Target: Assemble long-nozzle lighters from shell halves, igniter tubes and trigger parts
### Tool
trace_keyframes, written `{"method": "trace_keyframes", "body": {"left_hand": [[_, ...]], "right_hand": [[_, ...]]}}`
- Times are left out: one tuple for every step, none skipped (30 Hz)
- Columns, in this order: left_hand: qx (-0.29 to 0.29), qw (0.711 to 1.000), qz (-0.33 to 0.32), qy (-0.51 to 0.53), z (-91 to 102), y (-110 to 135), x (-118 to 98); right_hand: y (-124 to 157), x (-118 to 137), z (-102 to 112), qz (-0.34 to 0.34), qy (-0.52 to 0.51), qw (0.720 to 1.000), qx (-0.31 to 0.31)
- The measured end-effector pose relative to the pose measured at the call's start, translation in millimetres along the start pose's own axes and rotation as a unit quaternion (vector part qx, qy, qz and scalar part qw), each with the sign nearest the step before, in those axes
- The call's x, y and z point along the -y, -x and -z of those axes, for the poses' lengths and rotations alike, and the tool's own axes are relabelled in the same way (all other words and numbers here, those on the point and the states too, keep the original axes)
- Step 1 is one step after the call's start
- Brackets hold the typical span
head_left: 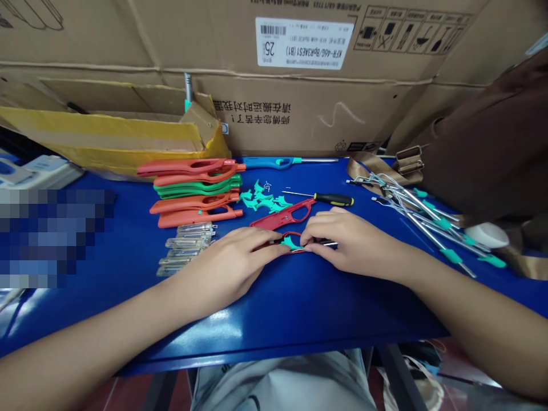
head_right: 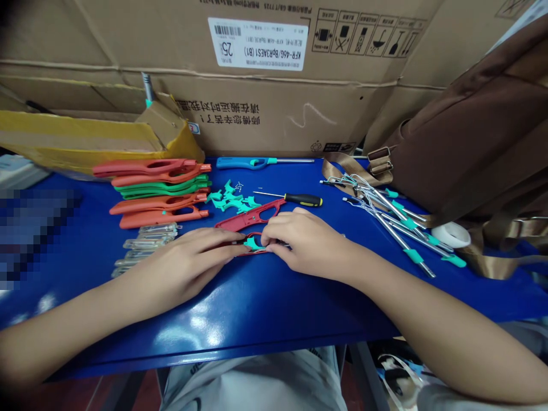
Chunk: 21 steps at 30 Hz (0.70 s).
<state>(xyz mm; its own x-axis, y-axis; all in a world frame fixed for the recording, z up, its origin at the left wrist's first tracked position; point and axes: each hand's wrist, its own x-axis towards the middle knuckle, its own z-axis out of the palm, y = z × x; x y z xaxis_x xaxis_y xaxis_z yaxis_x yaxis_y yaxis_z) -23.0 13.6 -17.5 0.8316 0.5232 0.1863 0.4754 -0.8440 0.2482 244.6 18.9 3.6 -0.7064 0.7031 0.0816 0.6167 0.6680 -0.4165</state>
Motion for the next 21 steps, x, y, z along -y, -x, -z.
{"method": "trace_keyframes", "body": {"left_hand": [[-0.001,1.0,0.001,0.0,-0.3,0.2,0.2],[-0.003,1.0,0.001,0.001,-0.4,0.1,0.3],[-0.006,1.0,0.001,0.001,-0.3,-0.1,0.3],[-0.007,1.0,0.002,0.001,0.0,-0.4,0.2],[-0.009,1.0,0.003,0.002,0.4,-0.9,0.0],[-0.009,1.0,0.005,0.005,1.0,-1.4,-0.3],[-0.01,1.0,0.007,0.008,1.4,-1.8,-0.6],[-0.009,1.0,0.01,0.012,1.7,-2.1,-0.9],[-0.01,1.0,0.012,0.017,1.9,-2.1,-1.0],[-0.01,1.0,0.014,0.021,1.8,-1.8,-1.0],[-0.011,1.0,0.014,0.024,1.5,-1.3,-0.8],[-0.011,1.0,0.013,0.025,1.1,-0.6,-0.4],[-0.012,1.0,0.011,0.026,0.6,0.2,0.2],[-0.012,1.0,0.01,0.027,0.1,0.9,0.8],[-0.012,0.999,0.009,0.028,-0.3,1.4,1.4],[-0.013,0.999,0.009,0.03,-0.6,1.7,1.9],[-0.015,0.999,0.01,0.031,-0.9,1.8,2.3],[-0.016,0.999,0.011,0.032,-1.0,1.7,2.5],[-0.016,0.999,0.012,0.032,-1.1,1.5,2.6],[-0.017,0.999,0.013,0.031,-1.1,1.3,2.5],[-0.017,0.999,0.014,0.03,-1.2,1.1,2.4]], "right_hand": [[-0.1,0.6,-0.3,0.002,0.007,1.0,-0.003],[-0.2,1.1,-0.6,0.006,0.016,1.0,-0.007],[-0.3,1.4,-0.8,0.009,0.025,1.0,-0.009],[-0.2,1.3,-0.9,0.013,0.031,0.999,-0.011],[0.0,1.0,-0.8,0.017,0.035,0.999,-0.011],[0.2,0.4,-0.5,0.021,0.036,0.999,-0.009],[0.6,-0.2,-0.1,0.025,0.034,0.999,-0.007],[1.0,-0.8,0.3,0.028,0.032,0.999,-0.003],[1.3,-1.3,0.8,0.03,0.029,0.999,0.0],[1.5,-1.6,1.1,0.032,0.027,0.999,0.001],[1.6,-1.6,1.3,0.031,0.025,0.999,0.002],[1.5,-1.3,1.2,0.029,0.023,0.999,0.002],[1.2,-0.9,0.9,0.023,0.019,1.0,0.0],[0.8,-0.4,0.4,0.013,0.012,1.0,-0.004],[0.2,0.1,-0.2,-0.002,0.0,1.0,-0.01],[-0.5,0.4,-0.7,-0.018,-0.018,1.0,-0.017],[-1.3,0.5,-1.2,-0.034,-0.04,0.998,-0.025],[-1.9,0.3,-1.4,-0.048,-0.063,0.996,-0.032],[-2.4,-0.2,-1.4,-0.058,-0.085,0.994,-0.036],[-2.8,-0.8,-1.1,-0.064,-0.101,0.992,-0.037],[-2.9,-1.4,-0.6,-0.066,-0.112,0.991,-0.036]]}}
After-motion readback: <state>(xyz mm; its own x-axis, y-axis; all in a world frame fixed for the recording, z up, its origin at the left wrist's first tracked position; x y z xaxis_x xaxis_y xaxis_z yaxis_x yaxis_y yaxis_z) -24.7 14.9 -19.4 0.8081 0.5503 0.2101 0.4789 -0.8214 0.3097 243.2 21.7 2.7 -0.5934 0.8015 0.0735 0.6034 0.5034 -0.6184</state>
